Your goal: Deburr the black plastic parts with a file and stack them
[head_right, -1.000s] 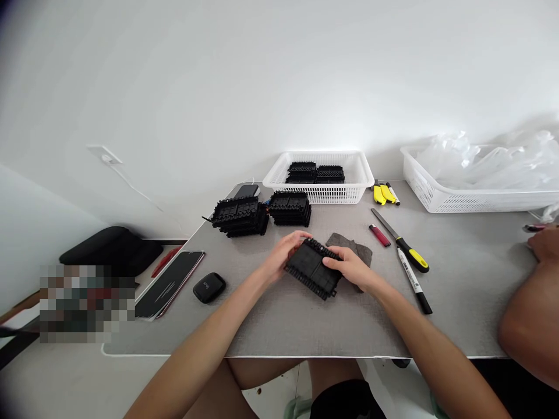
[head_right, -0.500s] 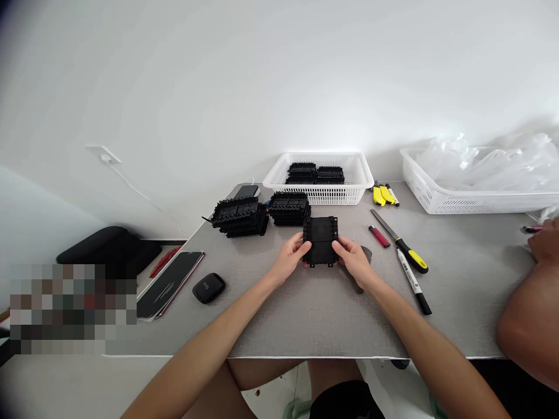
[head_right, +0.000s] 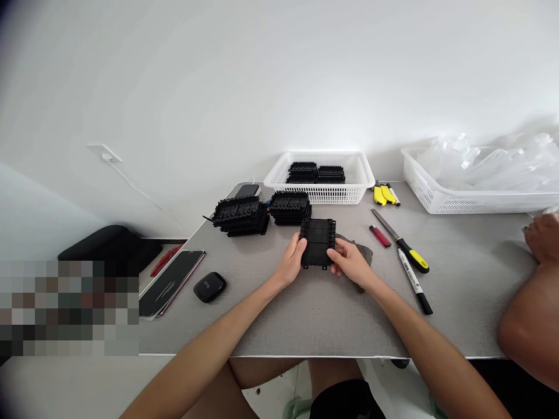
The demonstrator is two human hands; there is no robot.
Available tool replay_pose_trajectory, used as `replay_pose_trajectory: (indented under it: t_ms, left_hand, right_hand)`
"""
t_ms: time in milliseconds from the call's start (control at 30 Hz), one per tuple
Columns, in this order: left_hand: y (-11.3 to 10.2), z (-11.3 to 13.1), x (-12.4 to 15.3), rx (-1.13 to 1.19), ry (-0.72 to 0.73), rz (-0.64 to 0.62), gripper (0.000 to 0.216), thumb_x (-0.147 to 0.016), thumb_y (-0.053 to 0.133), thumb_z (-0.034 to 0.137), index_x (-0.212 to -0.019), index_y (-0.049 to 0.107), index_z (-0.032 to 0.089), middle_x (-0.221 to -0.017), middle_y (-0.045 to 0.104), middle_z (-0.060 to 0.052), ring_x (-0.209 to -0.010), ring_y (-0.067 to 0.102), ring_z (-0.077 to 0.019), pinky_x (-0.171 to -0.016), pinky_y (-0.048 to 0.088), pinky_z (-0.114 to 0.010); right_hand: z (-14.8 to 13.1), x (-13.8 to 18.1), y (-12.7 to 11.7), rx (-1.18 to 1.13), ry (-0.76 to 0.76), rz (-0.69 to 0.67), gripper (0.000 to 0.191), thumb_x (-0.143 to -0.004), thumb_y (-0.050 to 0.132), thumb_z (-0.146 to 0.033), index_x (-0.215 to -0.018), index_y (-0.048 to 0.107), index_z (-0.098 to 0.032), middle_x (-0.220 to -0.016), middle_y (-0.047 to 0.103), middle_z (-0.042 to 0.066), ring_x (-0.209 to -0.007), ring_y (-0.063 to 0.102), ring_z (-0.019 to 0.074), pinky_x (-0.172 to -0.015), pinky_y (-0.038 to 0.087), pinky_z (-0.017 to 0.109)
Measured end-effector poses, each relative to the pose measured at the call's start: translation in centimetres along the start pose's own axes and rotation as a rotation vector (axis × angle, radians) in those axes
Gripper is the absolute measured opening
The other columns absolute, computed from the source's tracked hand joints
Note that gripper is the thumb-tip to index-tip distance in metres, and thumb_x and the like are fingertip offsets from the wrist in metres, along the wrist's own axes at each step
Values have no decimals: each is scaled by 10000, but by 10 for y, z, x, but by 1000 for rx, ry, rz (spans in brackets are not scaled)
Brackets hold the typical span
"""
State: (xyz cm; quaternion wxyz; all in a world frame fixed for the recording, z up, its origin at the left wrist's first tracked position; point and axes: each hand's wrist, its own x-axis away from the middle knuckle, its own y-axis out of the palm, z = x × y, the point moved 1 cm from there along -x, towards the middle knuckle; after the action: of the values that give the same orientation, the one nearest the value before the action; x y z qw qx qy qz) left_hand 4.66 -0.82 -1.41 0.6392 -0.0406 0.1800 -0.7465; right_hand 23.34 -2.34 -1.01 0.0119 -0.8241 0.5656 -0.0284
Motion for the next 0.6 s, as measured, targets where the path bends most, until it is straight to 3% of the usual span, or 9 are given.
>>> replay_pose_trajectory:
  t_ms: [67, 133, 233, 300, 467, 600]
  left_hand:
    - [-1, 1, -1, 14, 8, -45, 384, -980, 295, 490, -1091, 489, 178, -1088, 627, -93, -1007, 587, -228, -877, 462, -363]
    - [-2, 3, 1, 14, 39, -125, 378, -980, 308, 479, -1123, 486, 178, -1129, 622, -98, -1030, 581, -231, -883, 457, -358]
    - [0, 8, 4, -14, 90, -245, 367, -983, 312, 467, -1130, 485, 179, -1113, 628, -93, -1002, 584, -228, -867, 453, -349]
    - [1, 10, 6, -32, 99, -277, 363, -985, 304, 463, -1119, 483, 177, -1063, 632, -88, -953, 588, -223, -827, 456, -341]
    - [0, 10, 6, -58, 74, -229, 358, -986, 289, 468, -1076, 479, 178, -949, 626, -67, -862, 582, -216, -741, 443, -319]
    - [-1, 8, 4, -48, 82, -198, 341, -986, 298, 450, -1094, 474, 179, -951, 629, -62, -871, 582, -211, -752, 442, -316]
  right_hand:
    - [-3, 0, -4, -10, 5, 21, 455, -768, 660, -556, -1040, 574, -200, -683, 578, -19, -521, 509, 106, -460, 354, 227]
    - [-6, 0, -12, -10, 31, 157, 414, -765, 645, -594, -870, 587, -199, -607, 526, -25, -492, 455, 100, -443, 300, 230]
    - [-7, 1, -23, -28, 73, 358, 499, -784, 562, -677, -626, 472, -212, -503, 428, -28, -442, 375, 102, -422, 231, 248]
    - [-7, 0, -26, -19, 66, 383, 516, -781, 561, -682, -594, 429, -219, -487, 413, -29, -434, 364, 107, -424, 235, 254]
    - [-7, 0, -20, -11, 13, 323, 451, -797, 559, -654, -691, 485, -222, -520, 434, -42, -452, 395, 103, -426, 283, 241]
    - [-10, 2, -14, 26, 16, 284, 433, -791, 597, -598, -988, 577, -214, -546, 457, -60, -471, 430, 106, -419, 316, 225]
